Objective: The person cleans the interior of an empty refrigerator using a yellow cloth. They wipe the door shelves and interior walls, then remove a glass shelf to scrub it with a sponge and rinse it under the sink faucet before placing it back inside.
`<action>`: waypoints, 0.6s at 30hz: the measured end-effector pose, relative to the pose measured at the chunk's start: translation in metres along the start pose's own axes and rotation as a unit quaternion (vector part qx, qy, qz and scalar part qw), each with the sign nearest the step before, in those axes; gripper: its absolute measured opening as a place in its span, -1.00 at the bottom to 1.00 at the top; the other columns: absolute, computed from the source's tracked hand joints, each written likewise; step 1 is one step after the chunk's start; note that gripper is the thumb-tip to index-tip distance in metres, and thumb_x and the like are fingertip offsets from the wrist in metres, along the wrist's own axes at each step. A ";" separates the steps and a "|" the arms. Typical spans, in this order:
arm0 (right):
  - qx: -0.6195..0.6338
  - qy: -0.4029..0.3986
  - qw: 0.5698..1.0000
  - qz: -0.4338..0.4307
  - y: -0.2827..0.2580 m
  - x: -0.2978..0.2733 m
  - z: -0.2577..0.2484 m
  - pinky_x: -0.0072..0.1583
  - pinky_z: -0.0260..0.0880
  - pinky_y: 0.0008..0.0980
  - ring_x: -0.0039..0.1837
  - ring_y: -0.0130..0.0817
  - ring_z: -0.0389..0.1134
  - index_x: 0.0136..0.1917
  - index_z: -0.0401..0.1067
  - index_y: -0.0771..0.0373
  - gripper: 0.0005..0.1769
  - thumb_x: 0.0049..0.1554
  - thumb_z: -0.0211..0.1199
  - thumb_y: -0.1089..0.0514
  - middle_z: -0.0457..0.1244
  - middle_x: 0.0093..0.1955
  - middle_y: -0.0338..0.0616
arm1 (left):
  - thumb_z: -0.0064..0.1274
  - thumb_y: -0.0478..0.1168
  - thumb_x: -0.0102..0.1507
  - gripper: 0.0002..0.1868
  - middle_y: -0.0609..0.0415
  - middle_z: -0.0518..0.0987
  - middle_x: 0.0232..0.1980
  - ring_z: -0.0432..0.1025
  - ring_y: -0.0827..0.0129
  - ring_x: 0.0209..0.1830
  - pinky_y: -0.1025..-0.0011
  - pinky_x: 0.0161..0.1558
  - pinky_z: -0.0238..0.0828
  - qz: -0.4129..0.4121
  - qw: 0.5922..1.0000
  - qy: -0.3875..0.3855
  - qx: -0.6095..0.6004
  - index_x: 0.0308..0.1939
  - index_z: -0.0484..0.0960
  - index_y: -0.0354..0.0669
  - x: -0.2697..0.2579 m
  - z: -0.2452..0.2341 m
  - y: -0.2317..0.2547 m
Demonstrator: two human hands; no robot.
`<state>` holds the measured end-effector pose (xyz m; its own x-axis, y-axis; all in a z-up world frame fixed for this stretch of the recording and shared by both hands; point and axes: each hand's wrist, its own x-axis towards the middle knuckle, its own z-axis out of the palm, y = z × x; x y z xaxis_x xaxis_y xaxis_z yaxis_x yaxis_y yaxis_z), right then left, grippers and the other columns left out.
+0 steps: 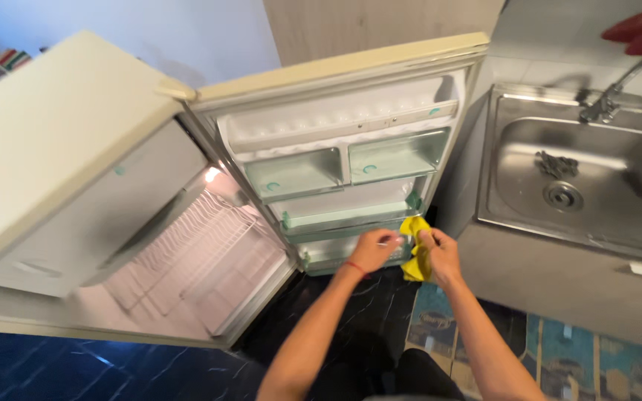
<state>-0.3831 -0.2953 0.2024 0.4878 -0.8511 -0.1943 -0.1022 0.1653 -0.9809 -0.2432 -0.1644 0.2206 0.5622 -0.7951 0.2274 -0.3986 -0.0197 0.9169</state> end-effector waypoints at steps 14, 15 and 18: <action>0.341 0.097 0.935 0.020 -0.083 -0.080 -0.060 0.10 0.46 -0.16 -0.01 -0.14 0.41 0.09 0.46 0.37 -0.75 0.16 0.09 0.31 0.35 -0.03 0.00 | 0.26 -0.25 0.18 -0.83 0.13 0.64 -0.31 0.59 0.20 -0.22 0.36 -0.16 0.58 0.065 0.994 -0.090 0.023 -0.15 0.72 -0.02 0.005 0.070 0.135; 0.360 0.109 0.926 0.018 -0.088 -0.091 -0.065 0.02 0.52 -0.25 -0.11 -0.24 0.44 0.04 0.45 0.34 -0.82 0.13 0.16 0.36 0.35 -0.11 -0.06 | 0.25 -0.31 0.18 -0.83 0.04 0.64 -0.30 0.59 0.14 -0.22 0.32 -0.17 0.59 0.051 0.993 -0.107 0.007 -0.14 0.71 -0.09 0.001 0.073 0.142; 0.378 0.173 0.910 0.002 -0.088 -0.114 -0.092 -0.04 0.55 -0.26 -0.15 -0.19 0.47 0.01 0.44 0.34 -0.83 0.11 0.21 0.39 0.37 -0.15 -0.03 | 0.22 -0.31 0.20 -0.77 0.00 0.63 -0.25 0.60 0.18 -0.19 0.34 -0.16 0.58 0.008 0.987 -0.157 -0.021 -0.05 0.67 -0.16 -0.009 0.097 0.148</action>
<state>-0.5096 -0.2589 0.3113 0.1735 -0.9342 -0.3116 0.5857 0.3522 -0.7300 -0.3776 -0.2186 0.3224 0.3013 -0.9438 0.1358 -0.3711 0.0151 0.9285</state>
